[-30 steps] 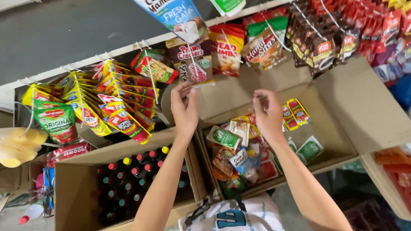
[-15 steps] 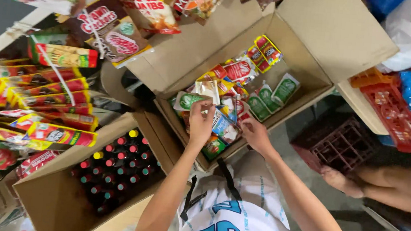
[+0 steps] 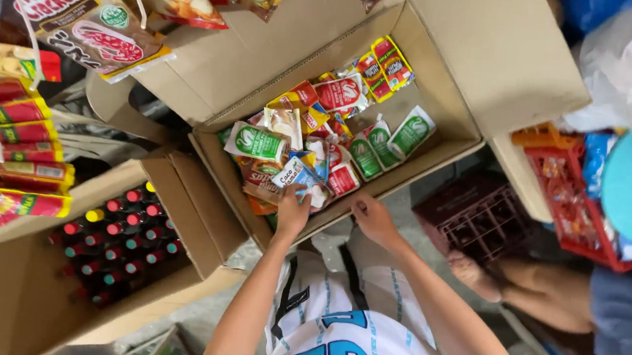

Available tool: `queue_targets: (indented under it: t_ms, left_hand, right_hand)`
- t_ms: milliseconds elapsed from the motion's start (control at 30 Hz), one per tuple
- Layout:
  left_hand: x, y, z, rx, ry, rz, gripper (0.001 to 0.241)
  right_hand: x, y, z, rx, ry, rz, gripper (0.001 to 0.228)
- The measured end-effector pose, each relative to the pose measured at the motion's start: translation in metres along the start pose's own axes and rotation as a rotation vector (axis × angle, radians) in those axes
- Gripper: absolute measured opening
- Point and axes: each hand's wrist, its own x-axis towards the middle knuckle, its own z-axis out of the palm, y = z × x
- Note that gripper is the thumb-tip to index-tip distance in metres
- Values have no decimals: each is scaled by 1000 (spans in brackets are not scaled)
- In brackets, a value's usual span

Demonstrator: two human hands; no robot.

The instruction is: The person is hanging various condiment sachets and coffee packets onto display hooks on a grocery shelf.

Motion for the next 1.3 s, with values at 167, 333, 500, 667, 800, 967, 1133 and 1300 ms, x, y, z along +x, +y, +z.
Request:
queue_targets:
  t_ms: [167,333,500,667,800,967,1133,1300]
  left_hand:
    - [-19,-26,30,62,69,-116,26]
    - [-29,-30,56,22,133,-286,28]
    - [-40,-37,65,-4,262,-348,28]
    - [-39,-65,74,76,391,-219,23]
    - [-44,-58,62,77,397,-317,26]
    - [-30,-98,61,63,410,-336,51]
    - [-2,-120,63,-61,409,-354,66]
    - [9,-149,78,-419,377,-470,74]
  right_hand:
    - [23,29,-13,-104,-72,-90,15]
    - [47,47,-27,-187,-157,-147,14]
    - [76,54,-30,-247,-309,-175,15]
    - [103,25,-23,-211,-404,50,18]
    - [117,54,-8,-176,-450,66,19]
    - [146,89,25,-129,-446,65,19]
    - [174,81,67,-162,-405,-4,23]
    - [184,90,107,-173,-338,-141,35]
